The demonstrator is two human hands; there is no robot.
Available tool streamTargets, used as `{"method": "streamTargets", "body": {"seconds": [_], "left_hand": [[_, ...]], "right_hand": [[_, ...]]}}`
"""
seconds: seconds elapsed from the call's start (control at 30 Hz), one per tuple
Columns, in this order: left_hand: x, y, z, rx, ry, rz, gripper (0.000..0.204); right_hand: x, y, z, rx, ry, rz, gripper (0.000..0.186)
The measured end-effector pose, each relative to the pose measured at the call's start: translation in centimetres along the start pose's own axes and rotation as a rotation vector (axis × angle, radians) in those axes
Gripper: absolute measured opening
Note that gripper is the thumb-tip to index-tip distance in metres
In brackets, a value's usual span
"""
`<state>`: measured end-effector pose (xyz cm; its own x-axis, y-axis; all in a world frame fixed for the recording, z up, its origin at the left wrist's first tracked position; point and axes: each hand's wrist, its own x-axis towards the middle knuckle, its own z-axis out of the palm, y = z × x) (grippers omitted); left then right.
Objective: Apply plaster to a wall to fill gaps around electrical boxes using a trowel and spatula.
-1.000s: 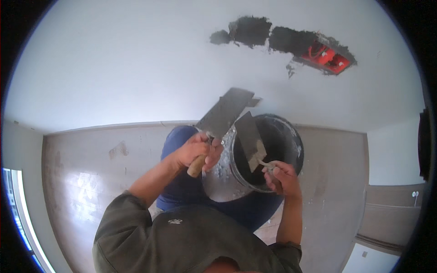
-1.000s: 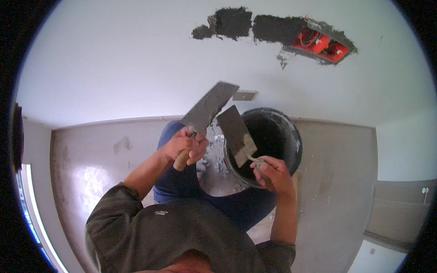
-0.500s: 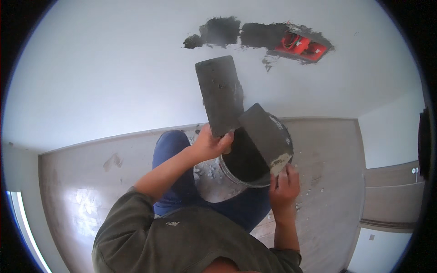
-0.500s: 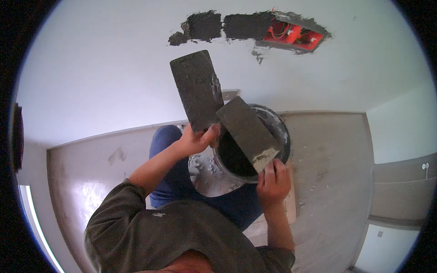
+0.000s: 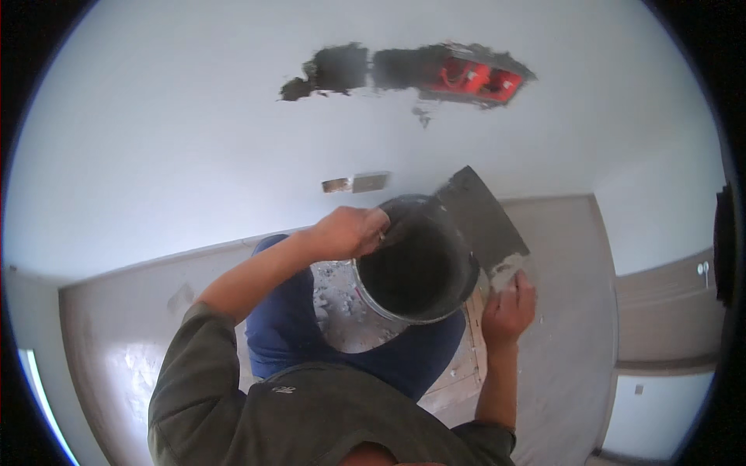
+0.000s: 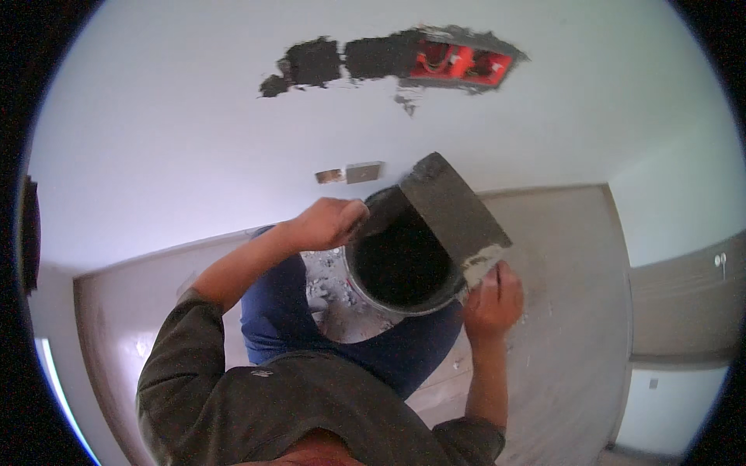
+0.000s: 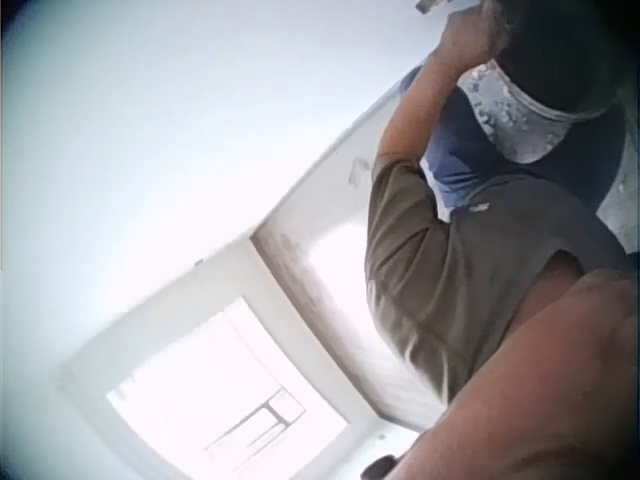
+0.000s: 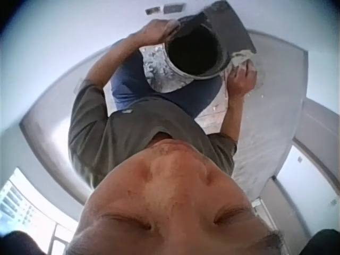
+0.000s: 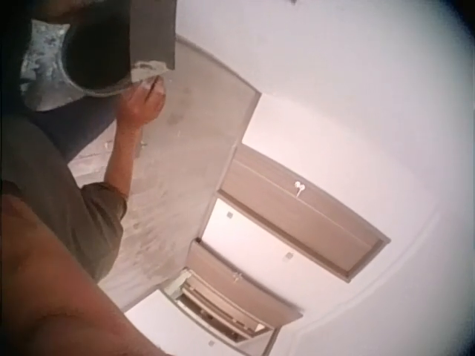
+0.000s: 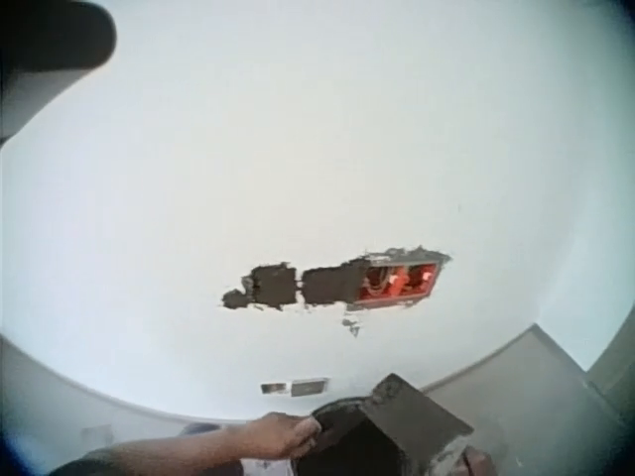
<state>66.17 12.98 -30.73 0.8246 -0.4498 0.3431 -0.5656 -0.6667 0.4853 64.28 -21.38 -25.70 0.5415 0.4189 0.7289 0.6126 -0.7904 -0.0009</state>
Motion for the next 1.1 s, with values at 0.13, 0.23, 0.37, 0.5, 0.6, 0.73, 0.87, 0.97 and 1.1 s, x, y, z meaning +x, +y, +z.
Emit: {"method": "streamTargets", "body": {"seconds": [0.13, 0.23, 0.37, 0.5, 0.6, 0.73, 0.87, 0.97, 1.1], "left_hand": [[-3.3, -0.6, 4.4, -0.122, -0.177, -0.127, 0.04], [-5.4, -0.2, 7.3, -0.345, -0.141, -0.182, 0.042], [-5.9, 1.1, 7.0, -0.468, -0.12, -0.326, 0.042], [-6.5, 1.5, 6.4, -0.451, -0.068, -0.354, 0.039], [-6.7, 1.5, 6.4, -0.488, -0.041, -0.322, 0.039], [-6.6, 1.3, 6.3, -0.468, -0.053, -0.343, 0.039], [-6.4, 0.8, 7.0, -0.499, -0.051, -0.306, 0.047], [-6.1, 1.0, 6.3, -0.488, -0.071, -0.298, 0.045], [-5.5, 1.2, 6.1, -0.542, -0.117, -0.287, 0.042]], "right_hand": [[3.6, 1.6, 0.3, 0.004, 0.049, -0.156, 0.025], [7.6, 1.1, 1.9, 0.191, -0.078, -0.17, 0.026], [14.7, 0.0, 5.1, 0.421, -0.19, -0.176, 0.03], [21.5, 0.1, 7.9, 0.459, -0.341, -0.335, 0.029], [26.4, 0.7, 9.4, 0.386, -0.37, -0.442, 0.03], [30.1, 0.9, 8.3, 0.396, -0.512, -0.353, 0.033], [30.6, 1.0, 5.6, 0.273, -0.478, -0.369, 0.033], [29.5, 1.0, 2.7, 0.262, -0.458, -0.288, 0.029], [27.4, -1.9, 0.2, 0.215, -0.344, -0.291, 0.029]]}}
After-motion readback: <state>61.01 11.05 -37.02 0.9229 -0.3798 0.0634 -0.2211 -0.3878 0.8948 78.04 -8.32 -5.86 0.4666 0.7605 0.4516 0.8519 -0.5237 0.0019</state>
